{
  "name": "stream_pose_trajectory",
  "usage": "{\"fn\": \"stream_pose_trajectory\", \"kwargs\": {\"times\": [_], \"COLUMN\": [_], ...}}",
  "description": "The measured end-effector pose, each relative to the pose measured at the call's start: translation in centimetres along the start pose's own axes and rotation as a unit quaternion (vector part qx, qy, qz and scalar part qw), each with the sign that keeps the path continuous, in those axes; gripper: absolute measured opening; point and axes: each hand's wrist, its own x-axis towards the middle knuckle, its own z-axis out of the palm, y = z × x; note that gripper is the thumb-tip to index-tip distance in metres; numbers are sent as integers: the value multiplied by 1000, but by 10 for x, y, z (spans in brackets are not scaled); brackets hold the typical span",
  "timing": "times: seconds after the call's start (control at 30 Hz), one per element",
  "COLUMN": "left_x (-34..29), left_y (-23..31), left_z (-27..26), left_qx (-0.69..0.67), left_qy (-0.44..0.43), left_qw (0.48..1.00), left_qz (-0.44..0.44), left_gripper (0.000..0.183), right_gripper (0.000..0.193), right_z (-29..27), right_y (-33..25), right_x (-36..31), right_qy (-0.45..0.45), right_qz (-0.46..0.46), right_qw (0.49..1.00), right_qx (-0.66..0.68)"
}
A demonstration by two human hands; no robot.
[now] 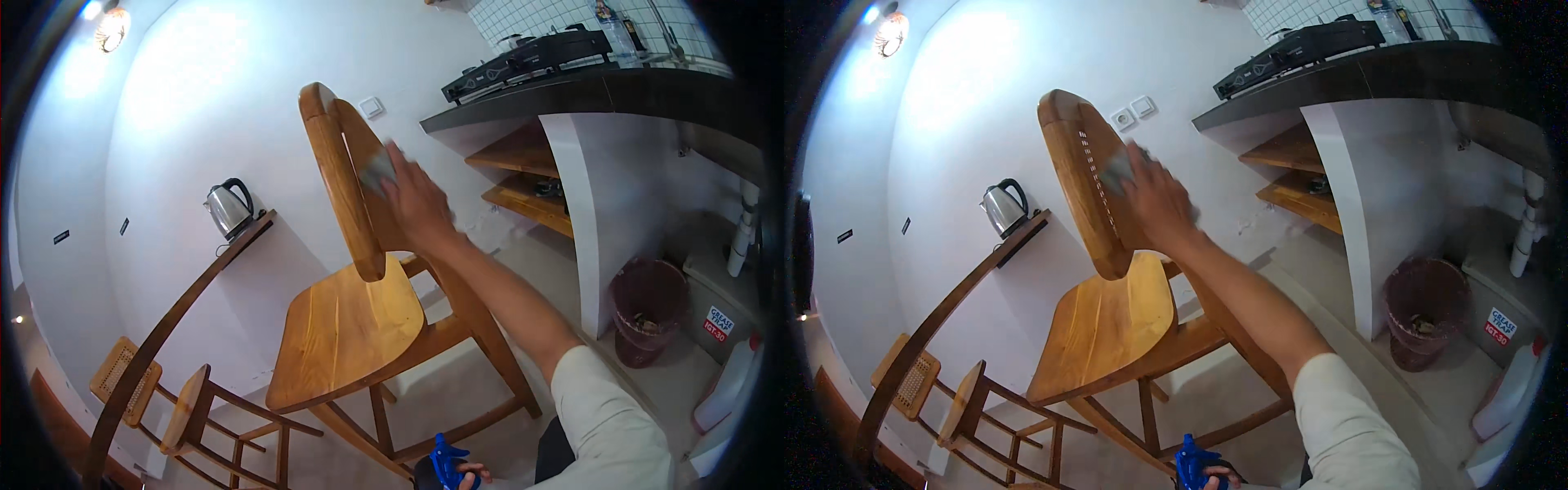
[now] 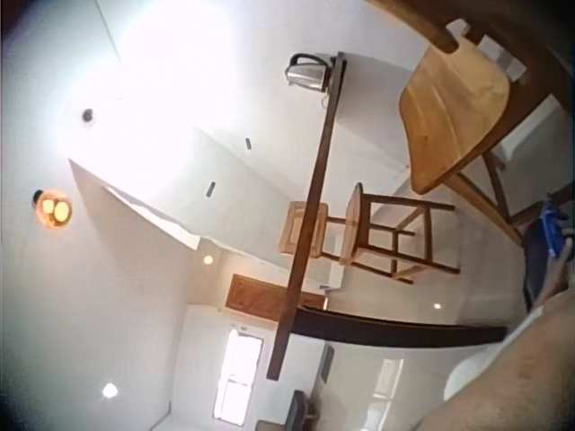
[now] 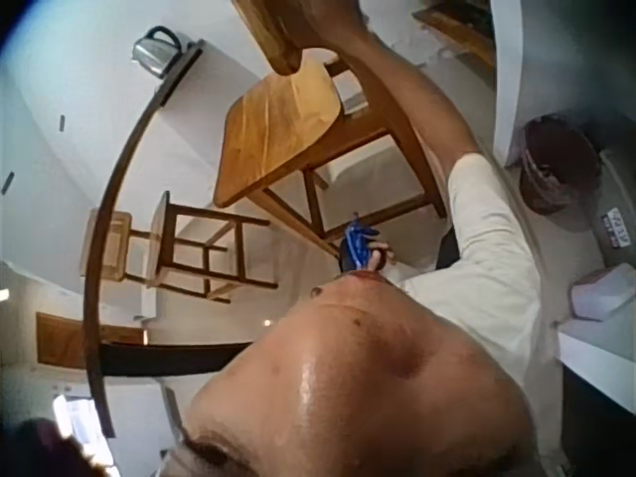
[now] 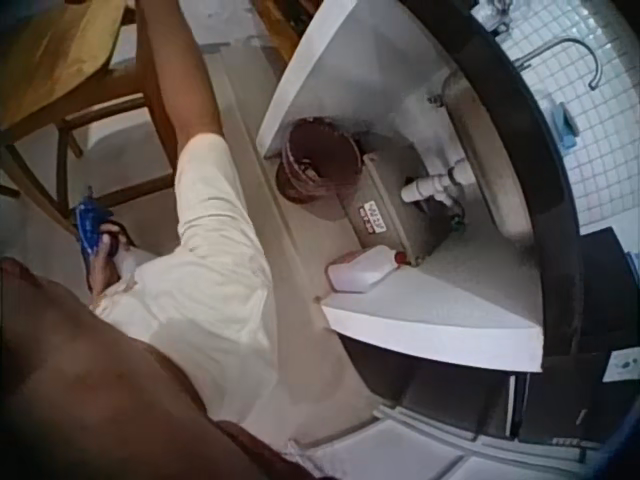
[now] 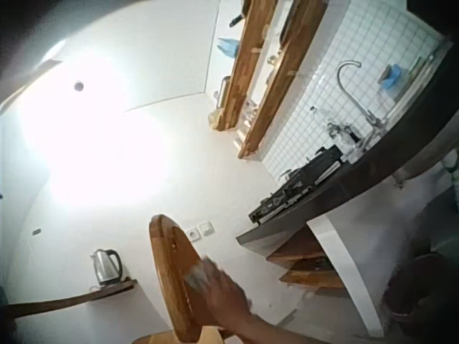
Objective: The person wipes a wooden dining table and several wooden chairs with a cloth while holding a spray bottle. They clean the tabletop, chair seats, and chair backs in sequence, moving around the table to reach different areas.
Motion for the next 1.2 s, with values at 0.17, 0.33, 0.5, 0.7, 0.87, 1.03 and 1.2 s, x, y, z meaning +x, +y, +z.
{"fn": "stream_pose_trajectory", "kwargs": {"times": [0.17, 0.33, 0.5, 0.7, 0.87, 1.03, 1.2], "left_x": [4, 5, 0, 1, -2, 3, 14], "left_y": [1, -8, -10, -18, -30, -38, -47], "left_z": [-3, -9, -8, 5, 25, 39, 42], "left_qx": [0, 6, 35, 87, 70, 115, 123], "left_qy": [-2, -4, -6, -30, -31, 16, 25], "left_qw": [1000, 1000, 998, 993, 991, 986, 987], "left_qz": [-8, -30, -53, -73, -109, -123, -103], "left_gripper": [28, 29, 30, 31, 34, 35, 33], "right_gripper": [36, 32, 35, 33, 30, 40, 36], "right_z": [4, -8, -19, -56, -75, -53, -63], "right_y": [-7, 6, 37, 91, 123, 81, 115], "right_x": [69, -1, -115, -302, -418, -298, -357], "right_qy": [-12, -41, 24, -2, -111, 3, -12], "right_qz": [82, 146, 99, 166, 405, 242, 227], "right_qw": [996, 988, 993, 986, 906, 970, 973], "right_qx": [40, 36, 64, 4, -53, 36, 32]}}
